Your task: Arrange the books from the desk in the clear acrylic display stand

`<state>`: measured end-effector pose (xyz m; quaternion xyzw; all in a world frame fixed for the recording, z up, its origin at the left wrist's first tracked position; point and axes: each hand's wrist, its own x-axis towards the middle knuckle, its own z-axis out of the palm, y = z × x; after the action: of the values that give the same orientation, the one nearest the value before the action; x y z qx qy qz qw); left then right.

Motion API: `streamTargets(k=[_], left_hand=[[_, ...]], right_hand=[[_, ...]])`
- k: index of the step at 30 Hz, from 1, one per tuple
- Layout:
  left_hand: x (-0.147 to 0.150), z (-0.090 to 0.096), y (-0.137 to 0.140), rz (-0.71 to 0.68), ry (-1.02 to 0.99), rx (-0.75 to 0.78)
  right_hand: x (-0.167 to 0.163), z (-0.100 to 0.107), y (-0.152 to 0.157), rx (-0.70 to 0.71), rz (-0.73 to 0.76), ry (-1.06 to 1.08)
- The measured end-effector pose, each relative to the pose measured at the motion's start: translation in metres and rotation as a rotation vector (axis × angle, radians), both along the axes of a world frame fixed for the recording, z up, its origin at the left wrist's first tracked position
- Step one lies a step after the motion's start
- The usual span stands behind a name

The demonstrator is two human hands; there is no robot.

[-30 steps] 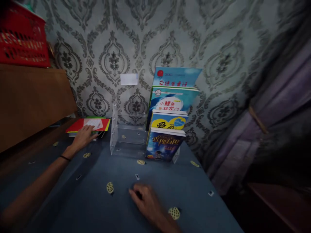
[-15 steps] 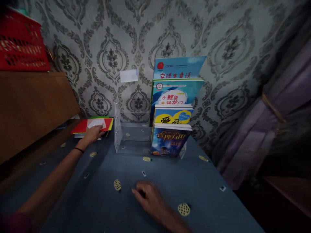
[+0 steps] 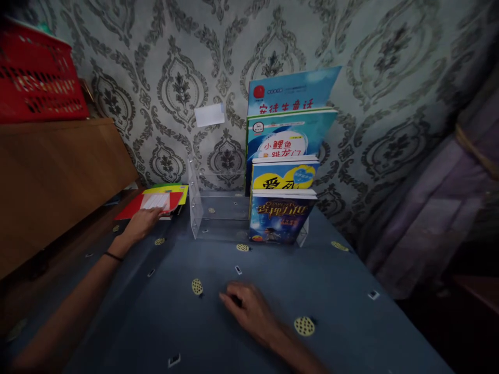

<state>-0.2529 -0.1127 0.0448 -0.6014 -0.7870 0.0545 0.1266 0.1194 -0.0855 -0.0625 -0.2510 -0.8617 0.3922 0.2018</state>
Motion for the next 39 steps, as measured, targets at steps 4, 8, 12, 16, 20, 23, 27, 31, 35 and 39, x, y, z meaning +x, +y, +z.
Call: streamTargets(k=[4,8,12,16,20,23,27,31,35,39], left_hand=[[0.015,-0.014,-0.046,-0.011,0.001,-0.046],[0.039,-0.046,-0.096,-0.002,-0.102,-0.179],[0.066,-0.068,-0.132,-0.029,-0.107,-0.173],[0.102,-0.075,-0.148,-0.129,-0.069,-0.150],[0.155,-0.090,-0.155,-0.311,-0.019,-0.157],[0.192,-0.101,-0.158,-0.393,-0.025,-0.077],[0.208,-0.096,-0.153,-0.470,-0.143,0.016],[0.187,-0.088,-0.136,-0.414,-0.267,0.043],[0.149,-0.095,-0.113,-0.248,-0.291,0.065],[0.105,-0.101,-0.105,-0.044,-0.346,0.098]], right_hand=[[0.001,0.003,-0.001,-0.006,0.009,0.007],[0.002,0.004,-0.001,0.008,0.019,0.006],[0.001,0.002,-0.001,0.024,0.012,0.012],[0.001,-0.002,-0.001,0.069,-0.001,0.065],[0.004,-0.001,-0.002,0.152,-0.054,0.149],[0.003,0.004,-0.005,0.200,-0.058,0.258],[-0.014,0.004,-0.011,0.274,0.048,0.280],[-0.042,-0.015,-0.014,0.373,0.104,0.147],[-0.055,-0.029,-0.012,0.513,0.117,-0.042],[-0.053,-0.027,-0.012,0.582,0.078,-0.206]])
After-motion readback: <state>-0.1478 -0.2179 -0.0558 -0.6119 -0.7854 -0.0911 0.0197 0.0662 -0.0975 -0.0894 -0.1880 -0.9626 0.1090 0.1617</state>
